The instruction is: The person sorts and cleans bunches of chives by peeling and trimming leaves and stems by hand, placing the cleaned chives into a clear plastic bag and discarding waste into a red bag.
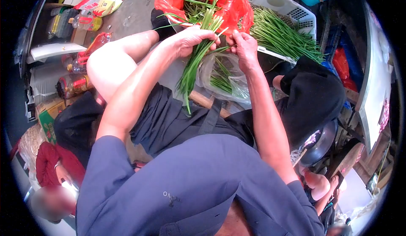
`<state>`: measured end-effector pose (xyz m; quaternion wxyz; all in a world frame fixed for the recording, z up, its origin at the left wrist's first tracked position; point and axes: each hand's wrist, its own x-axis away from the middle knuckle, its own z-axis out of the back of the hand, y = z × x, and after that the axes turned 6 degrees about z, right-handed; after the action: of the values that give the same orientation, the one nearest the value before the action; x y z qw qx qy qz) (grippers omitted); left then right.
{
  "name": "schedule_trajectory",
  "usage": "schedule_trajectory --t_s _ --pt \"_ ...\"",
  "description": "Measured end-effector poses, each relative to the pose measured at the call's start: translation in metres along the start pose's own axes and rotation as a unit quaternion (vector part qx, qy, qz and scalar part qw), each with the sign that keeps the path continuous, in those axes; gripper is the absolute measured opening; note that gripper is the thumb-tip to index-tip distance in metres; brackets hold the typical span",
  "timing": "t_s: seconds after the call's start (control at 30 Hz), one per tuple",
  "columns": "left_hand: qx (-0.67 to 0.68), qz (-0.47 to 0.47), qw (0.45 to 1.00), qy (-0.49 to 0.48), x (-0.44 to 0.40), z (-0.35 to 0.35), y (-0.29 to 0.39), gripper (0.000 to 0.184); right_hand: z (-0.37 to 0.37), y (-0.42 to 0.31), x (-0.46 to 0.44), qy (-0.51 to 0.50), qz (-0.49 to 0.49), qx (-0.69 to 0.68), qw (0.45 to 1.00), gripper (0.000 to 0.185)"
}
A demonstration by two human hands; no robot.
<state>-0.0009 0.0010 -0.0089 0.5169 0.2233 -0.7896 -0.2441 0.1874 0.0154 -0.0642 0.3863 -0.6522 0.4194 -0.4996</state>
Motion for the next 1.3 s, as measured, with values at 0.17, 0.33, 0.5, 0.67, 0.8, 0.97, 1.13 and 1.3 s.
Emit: schedule_trajectory --t_s 0.17,0.33,0.5,0.67,0.8,0.97,1.13,1.3 --pt "0.010 -0.010 0.999 0.045 -0.002 0.003 0.001 0.010 -0.003 -0.008 0.004 -0.044 -0.061 -0.073 0.994 0.031" --pt "-0.066 -0.009 0.998 0.003 -0.009 0.003 -0.009 0.018 -0.008 -0.020 0.005 -0.055 -0.082 -0.149 0.984 0.040" --pt "-0.096 -0.009 0.995 -0.022 -0.007 0.001 -0.007 0.019 -0.008 -0.020 0.006 -0.063 -0.085 -0.162 0.981 0.047" --pt "-0.092 -0.016 0.996 0.003 -0.002 -0.003 -0.002 0.013 -0.009 -0.019 0.003 -0.006 -0.066 -0.182 0.981 0.047" --pt "-0.081 -0.022 0.996 0.024 -0.005 0.000 -0.004 0.014 -0.001 -0.009 -0.004 0.031 -0.050 -0.156 0.986 0.042" --pt "-0.043 -0.030 0.998 0.047 -0.007 0.001 -0.004 0.014 -0.007 -0.008 0.002 0.017 -0.026 -0.096 0.995 0.040" --pt "-0.046 -0.030 0.997 0.061 -0.007 0.001 -0.004 0.014 -0.015 -0.009 0.006 0.004 0.022 -0.064 0.998 0.034" --pt "-0.043 -0.037 0.997 0.059 -0.008 0.001 -0.006 0.014 -0.017 0.000 0.007 -0.007 0.081 0.040 0.996 0.028"
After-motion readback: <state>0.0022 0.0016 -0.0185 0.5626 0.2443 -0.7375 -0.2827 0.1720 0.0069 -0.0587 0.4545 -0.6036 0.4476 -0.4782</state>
